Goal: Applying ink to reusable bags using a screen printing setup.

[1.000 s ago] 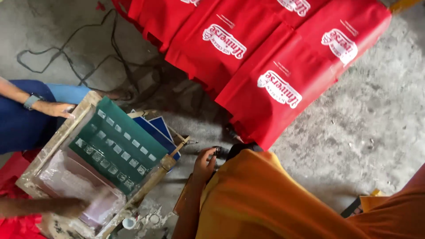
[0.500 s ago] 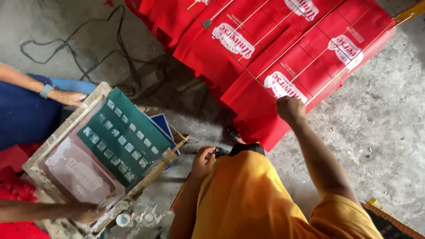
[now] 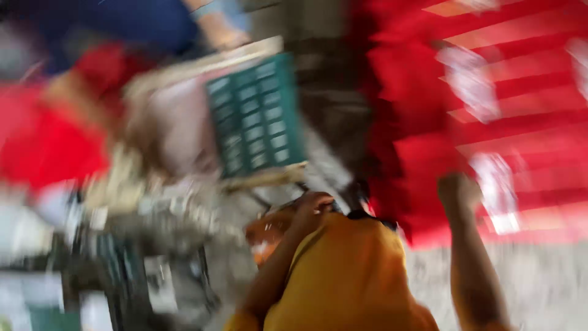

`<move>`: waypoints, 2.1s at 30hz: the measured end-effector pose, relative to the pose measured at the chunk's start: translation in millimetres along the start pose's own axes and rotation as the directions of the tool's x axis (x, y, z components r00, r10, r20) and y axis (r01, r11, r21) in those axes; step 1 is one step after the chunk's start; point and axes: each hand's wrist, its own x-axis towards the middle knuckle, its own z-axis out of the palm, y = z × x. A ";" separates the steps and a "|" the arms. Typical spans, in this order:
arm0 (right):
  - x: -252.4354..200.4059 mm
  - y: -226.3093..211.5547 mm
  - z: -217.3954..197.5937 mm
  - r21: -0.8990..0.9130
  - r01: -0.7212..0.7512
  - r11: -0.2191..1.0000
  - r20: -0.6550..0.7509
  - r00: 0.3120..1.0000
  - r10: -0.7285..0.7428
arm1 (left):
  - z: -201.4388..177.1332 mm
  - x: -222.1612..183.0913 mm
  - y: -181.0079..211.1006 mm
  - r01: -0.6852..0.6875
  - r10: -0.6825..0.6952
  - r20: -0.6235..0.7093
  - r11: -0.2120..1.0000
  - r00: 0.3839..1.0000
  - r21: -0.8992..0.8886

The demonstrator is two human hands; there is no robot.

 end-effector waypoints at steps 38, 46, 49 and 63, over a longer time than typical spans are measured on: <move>82.0 -352.9 -53.3 0.510 0.678 0.529 0.302 0.435 -0.848 | -110.8 -39.3 -51.9 0.096 -0.334 -0.594 0.913 0.732 -0.396; 205.5 -399.7 -80.3 0.553 0.618 0.559 0.289 0.488 -0.824 | -127.5 34.4 -26.1 0.166 -0.411 -0.699 0.905 0.585 -0.392; 251.7 -406.9 -87.3 0.483 0.724 0.492 0.042 0.542 -0.839 | -123.7 56.9 -16.5 0.211 -0.464 -0.668 0.879 0.582 -0.428; 370.3 -413.2 53.5 0.883 0.456 0.112 -0.158 0.512 -0.844 | -116.8 46.9 10.8 0.239 -0.511 -0.735 0.859 0.447 -0.452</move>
